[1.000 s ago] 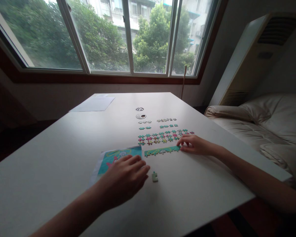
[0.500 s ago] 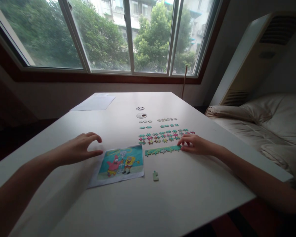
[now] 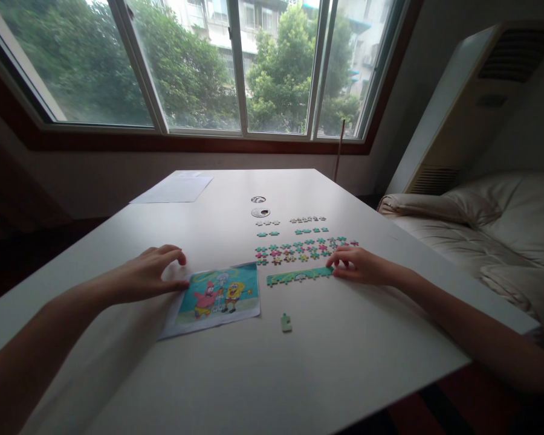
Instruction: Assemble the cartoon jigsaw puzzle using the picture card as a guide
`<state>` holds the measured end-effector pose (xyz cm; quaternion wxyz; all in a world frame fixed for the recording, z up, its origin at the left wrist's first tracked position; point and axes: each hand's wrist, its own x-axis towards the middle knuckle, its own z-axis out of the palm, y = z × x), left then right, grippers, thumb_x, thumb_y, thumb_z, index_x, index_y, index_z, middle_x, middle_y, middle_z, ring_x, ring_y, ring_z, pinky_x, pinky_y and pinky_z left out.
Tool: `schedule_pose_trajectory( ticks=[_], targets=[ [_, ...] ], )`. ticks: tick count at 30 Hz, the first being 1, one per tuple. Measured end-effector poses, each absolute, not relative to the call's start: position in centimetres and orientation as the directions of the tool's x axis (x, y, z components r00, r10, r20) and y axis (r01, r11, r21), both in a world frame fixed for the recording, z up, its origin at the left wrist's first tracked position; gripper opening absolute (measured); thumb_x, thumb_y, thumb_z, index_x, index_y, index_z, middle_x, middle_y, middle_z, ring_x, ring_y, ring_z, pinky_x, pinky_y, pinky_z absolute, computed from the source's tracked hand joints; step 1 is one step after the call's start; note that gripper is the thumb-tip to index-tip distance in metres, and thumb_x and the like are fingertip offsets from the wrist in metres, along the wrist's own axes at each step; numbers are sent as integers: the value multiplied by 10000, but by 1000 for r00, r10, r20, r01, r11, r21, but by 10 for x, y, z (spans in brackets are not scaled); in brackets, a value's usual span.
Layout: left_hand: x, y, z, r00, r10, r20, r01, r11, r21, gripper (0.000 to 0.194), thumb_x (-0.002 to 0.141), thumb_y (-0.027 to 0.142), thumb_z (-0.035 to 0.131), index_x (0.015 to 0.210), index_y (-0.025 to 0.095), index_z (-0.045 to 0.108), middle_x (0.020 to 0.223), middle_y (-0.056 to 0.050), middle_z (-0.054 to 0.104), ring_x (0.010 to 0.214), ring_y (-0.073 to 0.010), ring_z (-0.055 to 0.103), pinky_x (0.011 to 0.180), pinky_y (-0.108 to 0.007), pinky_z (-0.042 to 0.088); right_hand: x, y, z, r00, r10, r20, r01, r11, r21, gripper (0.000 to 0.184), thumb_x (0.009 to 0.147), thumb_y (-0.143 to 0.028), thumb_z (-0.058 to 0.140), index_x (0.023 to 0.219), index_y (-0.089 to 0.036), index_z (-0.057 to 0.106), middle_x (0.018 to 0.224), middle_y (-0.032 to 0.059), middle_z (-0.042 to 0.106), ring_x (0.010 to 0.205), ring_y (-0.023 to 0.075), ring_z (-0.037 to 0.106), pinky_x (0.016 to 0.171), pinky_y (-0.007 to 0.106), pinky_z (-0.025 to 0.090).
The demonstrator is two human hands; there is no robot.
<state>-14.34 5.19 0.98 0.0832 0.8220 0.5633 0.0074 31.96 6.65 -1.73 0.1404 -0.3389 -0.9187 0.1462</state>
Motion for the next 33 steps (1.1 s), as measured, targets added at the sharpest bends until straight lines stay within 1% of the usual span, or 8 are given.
schedule_pose_trajectory(
  ticks=[6, 11, 15, 20, 24, 29, 33],
  targets=[
    [-140, 47, 16, 368, 925, -91, 925, -354, 139, 372, 828, 481, 478, 986, 155, 561, 1110, -61, 547, 1031, -259, 458, 867, -311, 360, 319, 65, -17, -726, 670, 155, 594, 724, -351, 203, 828, -268, 539, 980, -174, 634, 831, 47, 565, 618, 89, 485, 637, 219, 419],
    [-137, 42, 20, 371, 923, -98, 924, -357, 134, 357, 852, 438, 459, 1016, 134, 547, 1111, -79, 540, 1018, -254, 461, 876, -325, 353, 320, 66, -20, -727, 669, 155, 590, 724, -358, 204, 824, -272, 540, 978, -174, 631, 821, 43, 559, 603, 87, 479, 626, 221, 418],
    [-138, 43, 19, 376, 921, -106, 923, -361, 134, 391, 857, 473, 434, 1038, 144, 542, 1127, -73, 535, 1035, -255, 458, 884, -327, 351, 321, 66, -22, -726, 665, 176, 579, 728, -367, 200, 831, -281, 530, 966, -178, 635, 823, 46, 566, 608, 92, 483, 631, 226, 418],
    [-143, 50, 15, 389, 908, -157, 918, -367, 152, 492, 733, 575, 544, 1036, 188, 557, 1138, -77, 540, 1058, -283, 463, 876, -340, 376, 321, 66, -22, -726, 669, 158, 587, 723, -363, 206, 831, -277, 533, 985, -180, 629, 832, 46, 564, 611, 92, 486, 629, 226, 417],
    [-144, 47, 16, 441, 873, -207, 890, -396, 226, 497, 715, 520, 584, 1125, 247, 525, 1228, -58, 497, 1130, -272, 436, 913, -327, 370, 321, 67, -23, -723, 678, 132, 604, 713, -357, 210, 837, -281, 524, 989, -179, 626, 824, 43, 554, 618, 92, 488, 640, 230, 420],
    [-141, 42, 15, 438, 867, -240, 894, -390, 222, 574, 675, 475, 631, 1189, 259, 492, 1286, -52, 443, 1179, -283, 393, 957, -357, 344, 321, 67, -22, -723, 677, 137, 599, 714, -363, 218, 835, -294, 528, 993, -183, 629, 820, 42, 555, 612, 93, 481, 614, 220, 415],
    [-137, 41, 12, 439, 864, -246, 892, -387, 232, 667, 633, 469, 667, 1234, 268, 460, 1295, -62, 427, 1186, -286, 390, 973, -362, 336, 320, 66, -21, -723, 678, 133, 603, 713, -357, 208, 837, -285, 524, 982, -180, 629, 836, 49, 559, 630, 98, 494, 638, 230, 420]
  ],
)
